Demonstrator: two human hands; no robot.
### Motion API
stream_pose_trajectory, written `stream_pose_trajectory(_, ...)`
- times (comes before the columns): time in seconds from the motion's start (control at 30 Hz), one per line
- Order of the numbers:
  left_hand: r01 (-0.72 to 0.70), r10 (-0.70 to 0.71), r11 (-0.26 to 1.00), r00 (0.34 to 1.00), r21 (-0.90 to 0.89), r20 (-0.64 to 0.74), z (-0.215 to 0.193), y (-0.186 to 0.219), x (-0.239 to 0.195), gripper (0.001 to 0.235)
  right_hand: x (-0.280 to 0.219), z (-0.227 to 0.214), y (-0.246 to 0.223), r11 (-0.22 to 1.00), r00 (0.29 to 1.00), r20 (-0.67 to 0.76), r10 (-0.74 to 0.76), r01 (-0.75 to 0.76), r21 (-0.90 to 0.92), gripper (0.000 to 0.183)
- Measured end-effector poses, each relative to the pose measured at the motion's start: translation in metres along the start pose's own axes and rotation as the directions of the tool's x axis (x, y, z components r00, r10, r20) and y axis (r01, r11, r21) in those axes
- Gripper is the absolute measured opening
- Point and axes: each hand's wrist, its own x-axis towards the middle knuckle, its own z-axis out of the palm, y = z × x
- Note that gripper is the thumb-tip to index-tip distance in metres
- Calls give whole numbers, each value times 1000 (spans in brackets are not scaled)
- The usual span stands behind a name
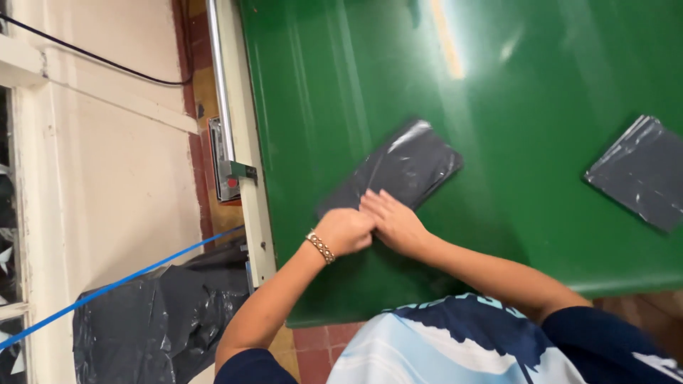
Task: Folding plastic bags into smaller rectangles and placing them into a storage crate.
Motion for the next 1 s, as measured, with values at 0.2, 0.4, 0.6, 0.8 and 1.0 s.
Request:
stream_pose_trajectory(0.2, 417, -192, 449, 909, -790, 370, -9, -12, 35, 32, -58, -61, -19, 732, 991, 3, 135, -102, 674, 41)
stream_pose_trajectory(0.4, 638, -481, -49, 659, -768, 578, 80, -59, 31, 68, -102, -26, 41, 122, 526, 297, 797, -622, 773, 20)
stream_pose_trajectory(0.6, 636, -669, 726, 741, -259, -54, 34, -11, 61, 37, -93, -11, 86, -128, 294, 396, 870, -641, 757, 23)
stream_pose_trajectory(0.8, 657, -514, 731, 707, 182, -485, 54, -1, 80, 35, -60, -53, 68, -187, 246, 426, 871, -635, 749, 45)
stream_pose_trajectory(1.0, 682, -586, 727, 675, 77, -448, 69, -10, 96, 40, -56, -56, 53, -122, 217, 314, 924, -611, 782, 38)
